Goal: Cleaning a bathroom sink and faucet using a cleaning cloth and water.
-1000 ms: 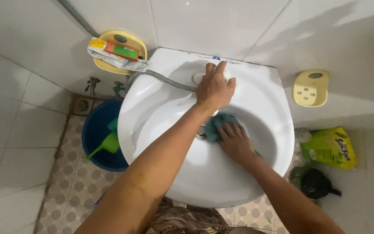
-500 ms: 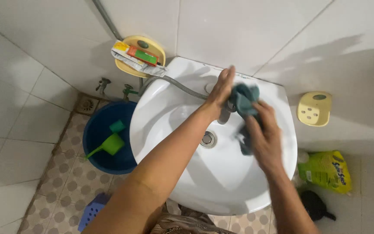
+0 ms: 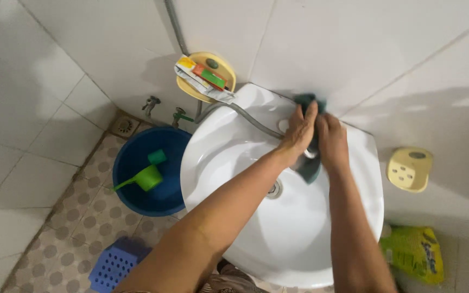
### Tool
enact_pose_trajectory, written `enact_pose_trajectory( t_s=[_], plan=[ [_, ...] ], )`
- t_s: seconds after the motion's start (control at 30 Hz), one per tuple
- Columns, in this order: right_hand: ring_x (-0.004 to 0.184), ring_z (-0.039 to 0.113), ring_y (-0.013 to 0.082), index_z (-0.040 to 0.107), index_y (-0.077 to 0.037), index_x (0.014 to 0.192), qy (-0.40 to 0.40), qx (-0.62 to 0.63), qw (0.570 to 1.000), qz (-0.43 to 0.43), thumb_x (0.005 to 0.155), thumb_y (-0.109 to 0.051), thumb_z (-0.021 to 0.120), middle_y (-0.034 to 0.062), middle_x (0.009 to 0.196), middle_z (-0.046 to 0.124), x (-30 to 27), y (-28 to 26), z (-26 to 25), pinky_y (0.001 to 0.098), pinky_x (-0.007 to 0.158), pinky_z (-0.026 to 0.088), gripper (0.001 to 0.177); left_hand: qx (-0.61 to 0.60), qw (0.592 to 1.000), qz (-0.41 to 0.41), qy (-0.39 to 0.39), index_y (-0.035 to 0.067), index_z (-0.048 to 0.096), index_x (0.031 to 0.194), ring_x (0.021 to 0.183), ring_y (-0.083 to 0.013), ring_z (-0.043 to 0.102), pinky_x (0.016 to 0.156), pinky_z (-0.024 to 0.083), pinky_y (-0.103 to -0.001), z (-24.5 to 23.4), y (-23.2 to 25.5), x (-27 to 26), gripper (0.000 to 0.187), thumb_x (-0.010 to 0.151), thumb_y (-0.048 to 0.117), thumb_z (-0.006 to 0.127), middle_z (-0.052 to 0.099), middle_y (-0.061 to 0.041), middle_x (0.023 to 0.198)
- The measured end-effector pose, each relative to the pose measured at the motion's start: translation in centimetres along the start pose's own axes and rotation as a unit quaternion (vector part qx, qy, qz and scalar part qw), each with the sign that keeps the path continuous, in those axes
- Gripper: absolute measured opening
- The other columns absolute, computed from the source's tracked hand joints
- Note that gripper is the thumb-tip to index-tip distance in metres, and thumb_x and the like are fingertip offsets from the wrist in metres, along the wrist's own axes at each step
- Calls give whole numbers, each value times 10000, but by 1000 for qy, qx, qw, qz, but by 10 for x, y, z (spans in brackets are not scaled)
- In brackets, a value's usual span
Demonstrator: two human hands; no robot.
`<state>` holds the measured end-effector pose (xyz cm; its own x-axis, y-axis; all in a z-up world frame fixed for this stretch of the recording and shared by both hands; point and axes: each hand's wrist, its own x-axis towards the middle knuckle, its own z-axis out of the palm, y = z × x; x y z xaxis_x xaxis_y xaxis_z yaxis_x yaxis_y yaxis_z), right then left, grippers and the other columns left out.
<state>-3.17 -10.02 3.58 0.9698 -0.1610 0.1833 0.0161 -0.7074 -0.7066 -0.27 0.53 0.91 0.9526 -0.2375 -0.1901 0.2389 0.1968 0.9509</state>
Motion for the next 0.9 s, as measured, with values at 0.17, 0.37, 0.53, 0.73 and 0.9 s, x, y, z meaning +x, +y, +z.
enact_pose_trajectory(
  t_s=[0.17,0.37,0.53,0.73,0.9],
  plan=[
    [1330,524,358,591,47,1321,15,60,998,23,1065,-201,475,249,1566,436,-75,-46,-1,430,1053,455,375,74,997,-22,23,74,339,1554,1421,-491,382,1155,332,-587,5,12,-9,1028,865,837,303,402,-259,1534],
    [1242,592,370,589,65,1344,-20,93,995,19,1045,-178,482,231,1469,501,-29,-29,-6,429,1037,472,400,133,989,8,62,108,218,1610,1426,-507,331,1149,325,-585,13,-5,-7,1042,862,825,329,282,-248,1605],
    [1079,667,360,596,15,1358,-70,182,960,200,1045,-253,459,268,1218,686,12,-2,-9,432,928,538,434,161,984,29,74,58,204,1611,1411,-492,390,1152,359,-544,15,-7,-7,1019,907,781,347,306,-280,1596],
    [1161,591,385,604,106,1356,173,-16,973,-148,1235,-194,433,306,1316,647,-17,112,42,479,958,462,366,192,978,66,52,-1,179,1590,1373,-507,445,1140,359,-537,12,-18,1,920,977,637,431,371,-319,1553],
    [670,535,151,590,-45,1270,100,95,983,121,1076,-259,427,86,791,607,-61,18,20,342,633,465,332,224,971,62,46,-7,171,1598,1275,-521,533,1083,436,-539,12,-12,-3,836,1009,511,462,445,-359,1465]
  ],
)
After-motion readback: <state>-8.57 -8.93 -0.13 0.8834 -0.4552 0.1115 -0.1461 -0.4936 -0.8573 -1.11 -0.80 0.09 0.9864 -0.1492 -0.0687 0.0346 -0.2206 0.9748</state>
